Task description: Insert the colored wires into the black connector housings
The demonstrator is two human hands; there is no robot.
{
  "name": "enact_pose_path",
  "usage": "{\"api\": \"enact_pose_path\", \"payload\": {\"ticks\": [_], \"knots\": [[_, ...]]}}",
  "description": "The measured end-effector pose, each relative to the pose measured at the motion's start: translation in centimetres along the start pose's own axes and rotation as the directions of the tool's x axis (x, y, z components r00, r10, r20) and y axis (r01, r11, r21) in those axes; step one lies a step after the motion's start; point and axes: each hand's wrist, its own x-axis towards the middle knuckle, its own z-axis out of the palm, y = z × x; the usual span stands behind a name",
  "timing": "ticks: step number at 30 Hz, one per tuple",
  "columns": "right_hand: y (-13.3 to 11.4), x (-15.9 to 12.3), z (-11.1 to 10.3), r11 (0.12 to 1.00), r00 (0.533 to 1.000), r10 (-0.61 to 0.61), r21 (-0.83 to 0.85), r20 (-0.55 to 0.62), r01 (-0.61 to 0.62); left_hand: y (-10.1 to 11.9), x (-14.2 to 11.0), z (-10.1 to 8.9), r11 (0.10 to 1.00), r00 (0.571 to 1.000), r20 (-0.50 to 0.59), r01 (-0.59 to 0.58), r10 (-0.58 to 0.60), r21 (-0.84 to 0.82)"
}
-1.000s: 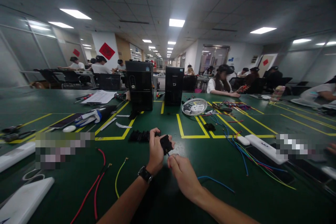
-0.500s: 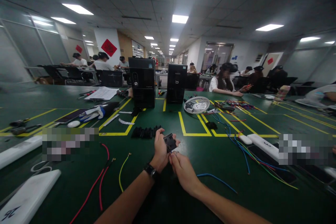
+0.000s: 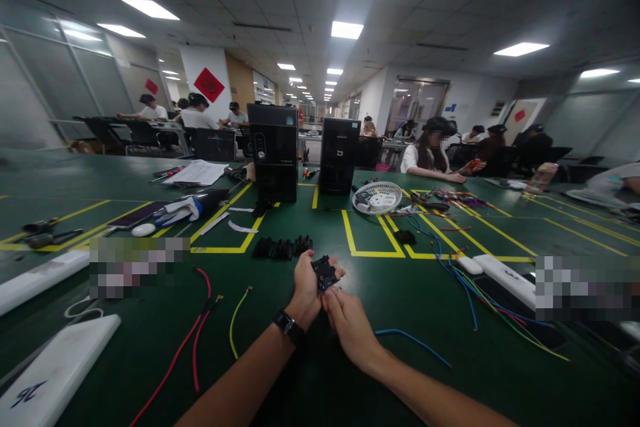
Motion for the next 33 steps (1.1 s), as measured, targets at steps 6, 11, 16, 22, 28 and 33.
{"api": "enact_pose_path", "payload": {"ticks": [6,11,16,22,28,33], "knots": [[0.5,0.2,0.1,1.000,1.000,-0.001,-0.022,0.001,0.001,0.4,0.1,-0.3,0.988,0.987,-0.061,0.149,-0.146,0.046],[-0.3,0.2,-0.2,0.981,0.989,0.142,0.126,0.036,-0.145,0.7,0.6,-0.8,0.950,0.975,0.002,-0.218,0.223,0.224],[-1.5,0.0,-1.0,0.957,0.983,0.179,0.224,0.042,-0.184,0.9,0.8,-1.0,0.875,0.917,0.168,-0.395,0.360,0.280],[-0.7,-0.2,-0.2,0.982,0.992,0.118,0.146,0.036,-0.122,0.9,-0.1,0.1,0.955,0.967,0.071,-0.253,0.245,0.151],[-0.8,0.0,0.1,0.977,0.993,0.116,0.174,0.023,-0.119,1.1,-0.2,0.0,0.971,0.978,0.018,-0.210,0.209,0.116],[-2.1,-0.2,-1.0,0.947,0.985,0.168,0.274,0.031,-0.170,2.0,-0.1,0.0,0.873,0.895,0.207,-0.436,0.396,0.216]]}}
